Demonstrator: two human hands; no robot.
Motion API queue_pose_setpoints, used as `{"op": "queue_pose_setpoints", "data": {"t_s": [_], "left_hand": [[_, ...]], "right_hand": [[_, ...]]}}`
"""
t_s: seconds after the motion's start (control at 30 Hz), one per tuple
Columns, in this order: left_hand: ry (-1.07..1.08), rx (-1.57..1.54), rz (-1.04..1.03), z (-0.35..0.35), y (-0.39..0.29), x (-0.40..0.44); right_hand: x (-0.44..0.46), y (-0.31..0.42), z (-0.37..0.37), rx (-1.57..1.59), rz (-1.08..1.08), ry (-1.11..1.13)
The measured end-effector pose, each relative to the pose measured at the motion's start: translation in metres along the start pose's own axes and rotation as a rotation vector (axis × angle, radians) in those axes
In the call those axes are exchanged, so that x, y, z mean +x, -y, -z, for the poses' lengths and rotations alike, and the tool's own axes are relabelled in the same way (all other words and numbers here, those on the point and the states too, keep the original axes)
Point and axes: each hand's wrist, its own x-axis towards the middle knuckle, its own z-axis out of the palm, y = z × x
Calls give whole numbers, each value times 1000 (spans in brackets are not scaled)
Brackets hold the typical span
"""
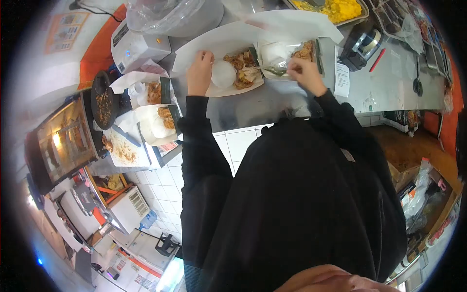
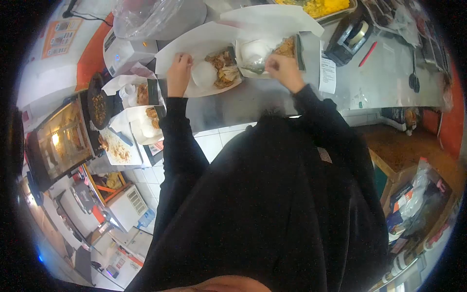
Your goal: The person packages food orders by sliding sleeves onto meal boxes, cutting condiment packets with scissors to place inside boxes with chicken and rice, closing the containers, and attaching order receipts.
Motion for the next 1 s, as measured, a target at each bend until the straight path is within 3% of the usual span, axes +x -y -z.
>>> {"op": "queue_pose_setpoints", "data": {"t_s": [0.03,0.07,0.13,0.2,0.23,0.27,0.33,0.4,0.43,0.5,0.63,0.77,0.87,1.0], "left_hand": [[176,66,74,-8,5,1],[185,64,50,-16,10,-2],[332,-38,133,-32,22,-4],[214,-71,15,-33,19,-8],[263,-50,72,-17,-2,-4],[177,-29,47,-13,-15,-4],[10,-9,45,4,-69,5],[2,-94,60,0,-112,10],[11,-226,80,-8,-132,12],[50,-367,87,-22,-185,19],[73,-524,-142,-61,-294,36],[138,-625,-168,-111,-393,60],[232,-632,-182,-161,-464,93],[360,-696,-266,-213,-535,128]], "right_hand": [[-2,4,-5,-71,-35,32],[-4,4,-13,-68,-48,10],[-4,-4,-24,-583,52,-107],[-8,12,-20,-521,83,-266],[-8,9,-22,-475,94,-311],[-4,6,-18,-438,112,-359],[-1,25,3,-495,-118,-178],[-3,24,30,-357,166,-365],[-6,24,51,-378,166,-401],[-20,31,103,-100,223,-263],[-60,-10,209,-107,242,-550],[-116,-84,317,-97,-140,-571],[-153,-134,393,-157,-135,-747],[-212,-174,477,-197,-355,-837]]}}
